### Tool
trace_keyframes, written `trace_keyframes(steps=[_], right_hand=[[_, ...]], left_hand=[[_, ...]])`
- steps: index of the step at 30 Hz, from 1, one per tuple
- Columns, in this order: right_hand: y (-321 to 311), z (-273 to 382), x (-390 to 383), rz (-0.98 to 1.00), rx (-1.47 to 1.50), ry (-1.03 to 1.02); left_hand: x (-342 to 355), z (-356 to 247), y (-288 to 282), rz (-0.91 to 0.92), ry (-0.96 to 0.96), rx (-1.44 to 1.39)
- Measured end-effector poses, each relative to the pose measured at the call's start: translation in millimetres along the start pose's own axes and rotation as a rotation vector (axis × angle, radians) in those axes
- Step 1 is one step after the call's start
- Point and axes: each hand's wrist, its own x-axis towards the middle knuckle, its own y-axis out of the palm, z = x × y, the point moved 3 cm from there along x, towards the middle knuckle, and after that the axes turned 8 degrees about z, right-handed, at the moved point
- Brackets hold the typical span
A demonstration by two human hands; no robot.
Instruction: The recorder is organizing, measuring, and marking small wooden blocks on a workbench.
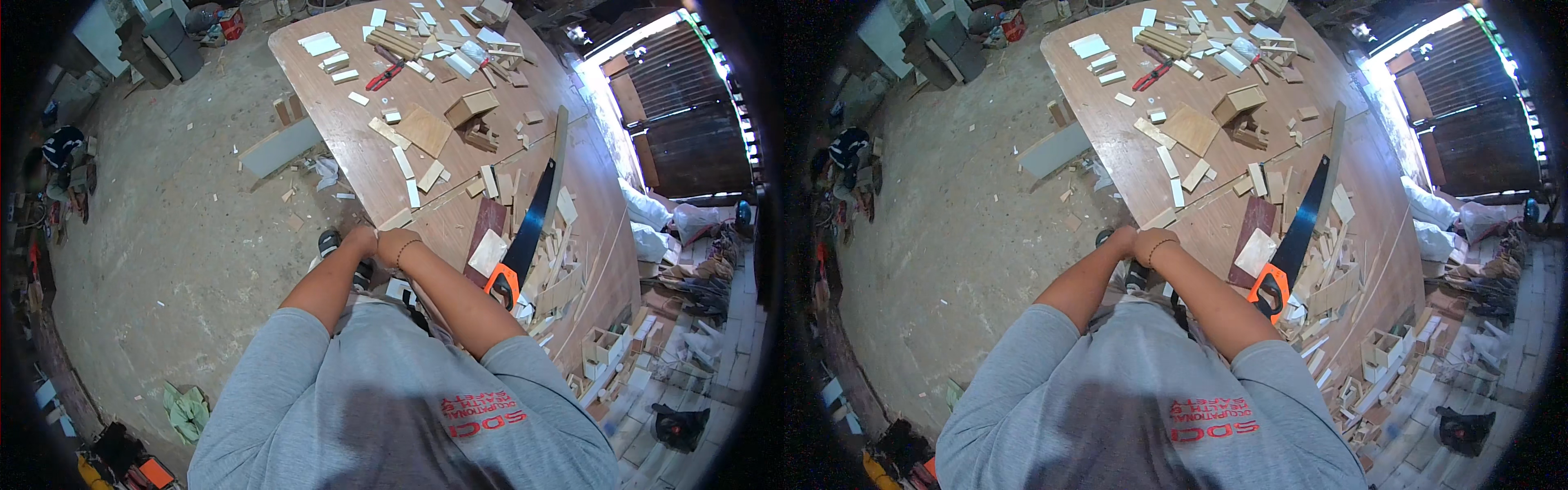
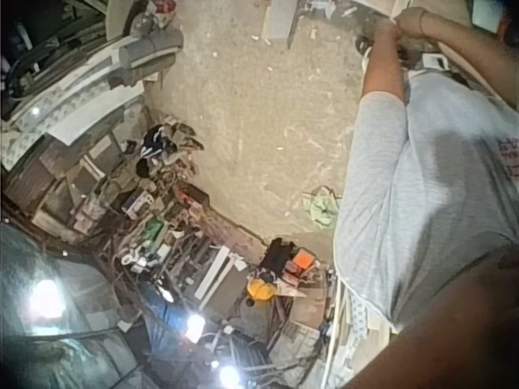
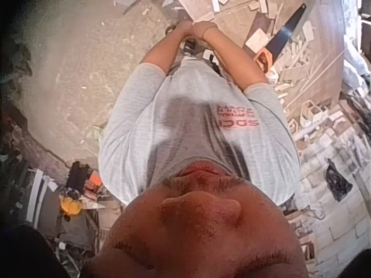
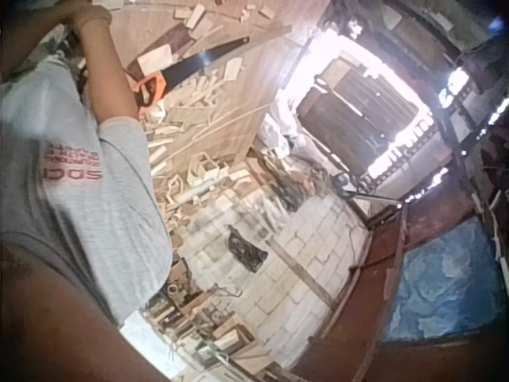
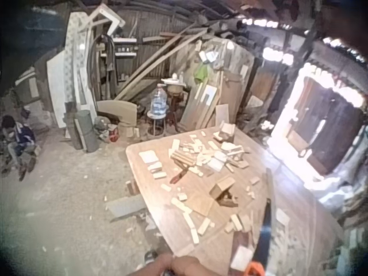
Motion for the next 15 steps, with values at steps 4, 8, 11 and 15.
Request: trace_keyframes(steps=[4,8,11,15], right_hand=[[-6,15,-14,-0.013,0.073,-0.001],[7,-4,12,-0.108,0.172,0.047],[-1,8,-17,-0.043,0.094,-0.001],[5,9,-45,-0.107,0.115,-0.026]], left_hand=[[12,31,18,-0.039,-0.144,0.009],[-6,-4,-4,0.026,-0.091,-0.083],[-13,1,-6,0.095,-0.238,-0.113],[-7,10,2,0.100,-0.295,-0.096]])
